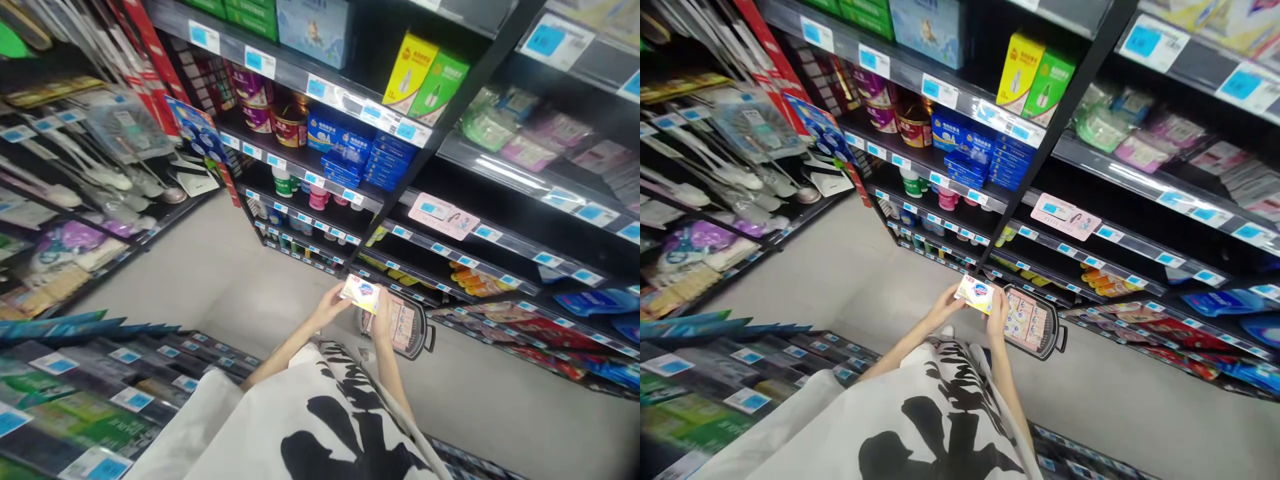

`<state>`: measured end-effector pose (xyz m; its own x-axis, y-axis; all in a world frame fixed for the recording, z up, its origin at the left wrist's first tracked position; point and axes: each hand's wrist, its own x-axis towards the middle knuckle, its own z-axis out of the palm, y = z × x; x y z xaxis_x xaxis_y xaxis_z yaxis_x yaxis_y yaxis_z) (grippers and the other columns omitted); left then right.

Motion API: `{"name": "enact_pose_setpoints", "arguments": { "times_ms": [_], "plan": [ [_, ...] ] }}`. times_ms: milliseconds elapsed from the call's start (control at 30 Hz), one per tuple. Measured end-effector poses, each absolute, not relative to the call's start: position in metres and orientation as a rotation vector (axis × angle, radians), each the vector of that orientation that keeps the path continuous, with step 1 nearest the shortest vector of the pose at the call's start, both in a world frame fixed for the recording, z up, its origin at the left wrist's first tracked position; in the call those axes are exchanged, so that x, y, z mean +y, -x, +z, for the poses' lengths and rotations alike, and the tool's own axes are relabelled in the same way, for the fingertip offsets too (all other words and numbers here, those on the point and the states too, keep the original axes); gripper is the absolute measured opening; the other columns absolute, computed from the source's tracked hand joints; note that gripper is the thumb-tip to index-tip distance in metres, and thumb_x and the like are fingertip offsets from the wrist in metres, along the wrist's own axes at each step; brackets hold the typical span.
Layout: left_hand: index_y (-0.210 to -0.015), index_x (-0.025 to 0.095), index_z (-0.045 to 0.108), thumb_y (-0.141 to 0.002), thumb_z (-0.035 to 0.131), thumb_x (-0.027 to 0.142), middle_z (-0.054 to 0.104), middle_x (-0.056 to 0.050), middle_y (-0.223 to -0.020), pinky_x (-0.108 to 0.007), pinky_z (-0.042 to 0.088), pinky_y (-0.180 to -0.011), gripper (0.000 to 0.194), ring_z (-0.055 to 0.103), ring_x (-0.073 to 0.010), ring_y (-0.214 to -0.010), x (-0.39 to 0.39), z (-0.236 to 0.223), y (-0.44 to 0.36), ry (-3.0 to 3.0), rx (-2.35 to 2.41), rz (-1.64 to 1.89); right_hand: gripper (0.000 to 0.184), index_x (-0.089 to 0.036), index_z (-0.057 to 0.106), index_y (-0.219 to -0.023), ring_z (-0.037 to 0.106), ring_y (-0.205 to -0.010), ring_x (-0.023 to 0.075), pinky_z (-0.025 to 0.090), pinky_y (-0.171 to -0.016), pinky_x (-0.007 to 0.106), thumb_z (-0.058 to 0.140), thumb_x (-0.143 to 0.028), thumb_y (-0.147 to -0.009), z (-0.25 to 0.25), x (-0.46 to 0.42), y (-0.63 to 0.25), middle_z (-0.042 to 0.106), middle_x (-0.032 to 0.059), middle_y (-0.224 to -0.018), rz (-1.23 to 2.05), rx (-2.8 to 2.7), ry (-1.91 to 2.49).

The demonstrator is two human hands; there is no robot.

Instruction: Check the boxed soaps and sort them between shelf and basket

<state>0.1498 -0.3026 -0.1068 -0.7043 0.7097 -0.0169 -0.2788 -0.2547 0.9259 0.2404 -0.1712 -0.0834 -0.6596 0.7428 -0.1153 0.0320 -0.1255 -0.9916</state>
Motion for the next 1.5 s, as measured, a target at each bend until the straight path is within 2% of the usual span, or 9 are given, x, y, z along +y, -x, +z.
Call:
{"name": "enact_pose_setpoints", "arguments": {
  "times_ms": [267, 433, 667, 800, 967, 1100, 1200, 1333, 1500],
  "plan": [
    [-0.117, 0.015, 0.069, -0.075, 0.083, 0.067, 0.074, -0.009, -0.104, -0.031, 0.057, -0.076, 0.068, 0.065, -0.0172, -0.080, -0.292, -0.100, -0.151, -0.508, 1.289, 1.964, 0.062, -0.017, 0.071, -0.112, 0.048, -0.051, 0.0123, 0.036, -0.038, 0.024, 0.057, -0.073, -0.090, -0.082, -0.167, -0.248, 0.069, 0.0039, -0.081, 1.835, -1.608, 0.930],
    [-0.118, 0.015, 0.069, -0.074, 0.085, 0.066, 0.074, -0.009, -0.106, -0.030, 0.058, -0.076, 0.068, 0.065, -0.0177, -0.082, -0.292, -0.101, -0.154, -0.448, 1.287, 2.005, 0.058, -0.018, 0.070, -0.113, 0.056, -0.058, 0.0152, 0.038, -0.038, 0.024, 0.059, -0.070, -0.090, -0.085, -0.164, -0.248, 0.071, 0.0055, -0.087, 1.881, -1.624, 0.930],
    [-0.116, 0.015, 0.065, -0.074, 0.084, 0.064, 0.072, -0.008, -0.101, -0.029, 0.058, -0.074, 0.067, 0.065, -0.0190, -0.086, -0.296, -0.110, -0.154, -0.353, 1.387, 2.095, 0.054, -0.023, 0.063, -0.121, 0.067, -0.076, 0.0195, 0.047, -0.047, 0.025, 0.064, -0.066, -0.089, -0.086, -0.168, -0.241, 0.072, 0.0073, -0.109, 1.902, -1.686, 0.934],
    [-0.116, 0.015, 0.063, -0.081, 0.080, 0.055, 0.071, -0.009, -0.106, -0.030, 0.056, -0.077, 0.056, 0.066, -0.0188, -0.087, -0.297, -0.111, -0.155, -0.370, 1.564, 2.115, 0.063, -0.025, 0.055, -0.130, 0.070, -0.086, 0.0211, 0.050, -0.052, 0.026, 0.075, -0.061, -0.082, -0.084, -0.170, -0.238, 0.066, 0.0089, -0.121, 1.839, -1.705, 0.985],
    [-0.120, 0.017, 0.062, -0.080, 0.080, 0.040, 0.072, -0.007, -0.105, -0.028, 0.053, -0.076, 0.050, 0.066, -0.0188, -0.086, -0.298, -0.098, -0.160, -0.533, 1.867, 2.059, 0.070, -0.024, 0.055, -0.140, 0.067, -0.114, 0.0278, 0.061, -0.072, 0.034, 0.071, -0.063, -0.083, -0.077, -0.174, -0.240, 0.065, 0.0118, -0.132, 1.983, -1.695, 0.898],
    [-0.121, 0.019, 0.067, -0.076, 0.082, 0.033, 0.064, 0.000, -0.083, -0.029, 0.051, -0.076, 0.050, 0.059, -0.0167, -0.075, -0.299, -0.087, -0.165, -0.741, 2.097, 1.990, 0.074, -0.028, 0.052, -0.148, 0.062, -0.128, 0.0269, 0.057, -0.099, 0.040, 0.072, -0.062, -0.085, -0.074, -0.182, -0.242, 0.064, 0.0091, -0.142, 2.127, -1.655, 0.773],
    [-0.118, 0.020, 0.071, -0.083, 0.078, 0.031, 0.059, 0.002, -0.077, -0.030, 0.052, -0.074, 0.038, 0.057, -0.0163, -0.072, -0.299, -0.085, -0.170, -0.915, 2.160, 2.009, 0.080, -0.029, 0.053, -0.148, 0.065, -0.122, 0.0277, 0.055, -0.103, 0.045, 0.076, -0.063, -0.080, -0.072, -0.187, -0.241, 0.068, 0.0081, -0.137, 2.213, -1.575, 0.739],
    [-0.110, 0.022, 0.075, -0.095, 0.067, 0.029, 0.070, -0.005, -0.086, -0.033, 0.056, -0.077, 0.018, 0.066, -0.0193, -0.080, -0.301, -0.090, -0.176, -1.259, 2.104, 2.015, 0.076, -0.023, 0.066, -0.136, 0.069, -0.111, 0.0340, 0.058, -0.093, 0.053, 0.052, -0.077, -0.084, -0.062, -0.190, -0.240, 0.075, 0.0130, -0.121, 2.357, -1.385, 0.789],
    [-0.116, 0.028, 0.078, -0.101, 0.058, 0.030, 0.076, -0.008, -0.091, -0.039, 0.053, -0.088, 0.025, 0.069, -0.0217, -0.087, -0.303, -0.092, -0.178, -1.568, 1.976, 1.697, 0.076, -0.028, 0.072, -0.120, 0.067, -0.111, 0.0350, 0.056, -0.093, 0.055, 0.042, -0.085, -0.080, -0.048, -0.184, -0.246, 0.075, 0.0118, -0.110, 2.350, -1.336, 0.822]
  ]
}}
